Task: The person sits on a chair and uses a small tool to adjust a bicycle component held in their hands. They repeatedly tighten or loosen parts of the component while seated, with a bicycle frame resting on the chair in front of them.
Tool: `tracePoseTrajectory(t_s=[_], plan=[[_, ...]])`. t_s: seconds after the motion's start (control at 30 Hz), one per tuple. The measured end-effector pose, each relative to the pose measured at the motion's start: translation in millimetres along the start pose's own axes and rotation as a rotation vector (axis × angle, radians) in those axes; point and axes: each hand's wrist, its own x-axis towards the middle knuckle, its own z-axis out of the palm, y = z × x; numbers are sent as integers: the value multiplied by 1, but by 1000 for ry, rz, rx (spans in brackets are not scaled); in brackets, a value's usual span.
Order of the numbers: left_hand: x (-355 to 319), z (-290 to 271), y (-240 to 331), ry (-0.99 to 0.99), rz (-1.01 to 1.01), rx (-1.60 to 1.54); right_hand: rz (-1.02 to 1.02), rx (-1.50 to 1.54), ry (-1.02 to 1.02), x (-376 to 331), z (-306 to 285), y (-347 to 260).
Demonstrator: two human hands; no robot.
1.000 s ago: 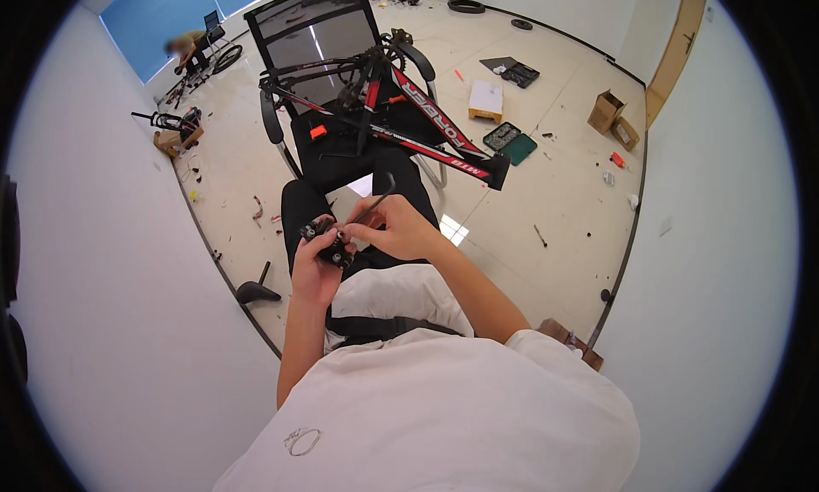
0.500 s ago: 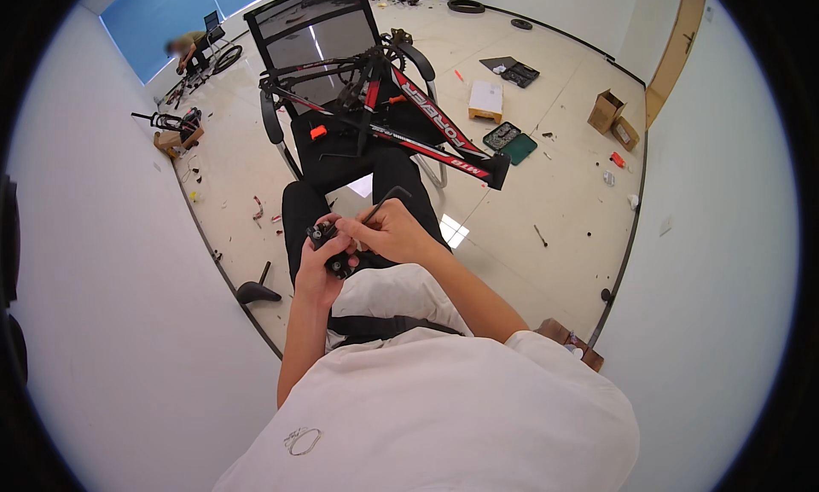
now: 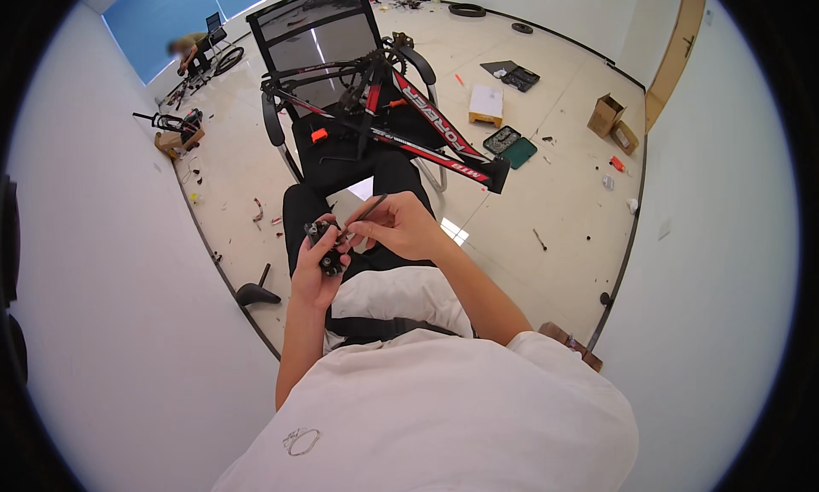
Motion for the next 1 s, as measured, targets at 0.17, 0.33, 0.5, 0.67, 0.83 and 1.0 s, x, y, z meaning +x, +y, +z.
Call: tracePoseTrajectory(t_s=[0.17,0.33,0.5,0.67,0.83,1.0], plan=[[-2,1,-2,10,32,28,-87,-59,124,0,8,10],[-3,5,-2,-24,52,113,-120,-186,183,2,8,19],[-1,1,-2,11,-37,-37,-61,-258,106,2,6,18],[0,-3,0,-14,-54,-117,-182,86,107,3,13,6],[1,-3,-1,-35,-38,-80,-142,50,82,2,8,6],[-2,1,-3,-53,-53,-64,-138,-9,207,0,13,7]])
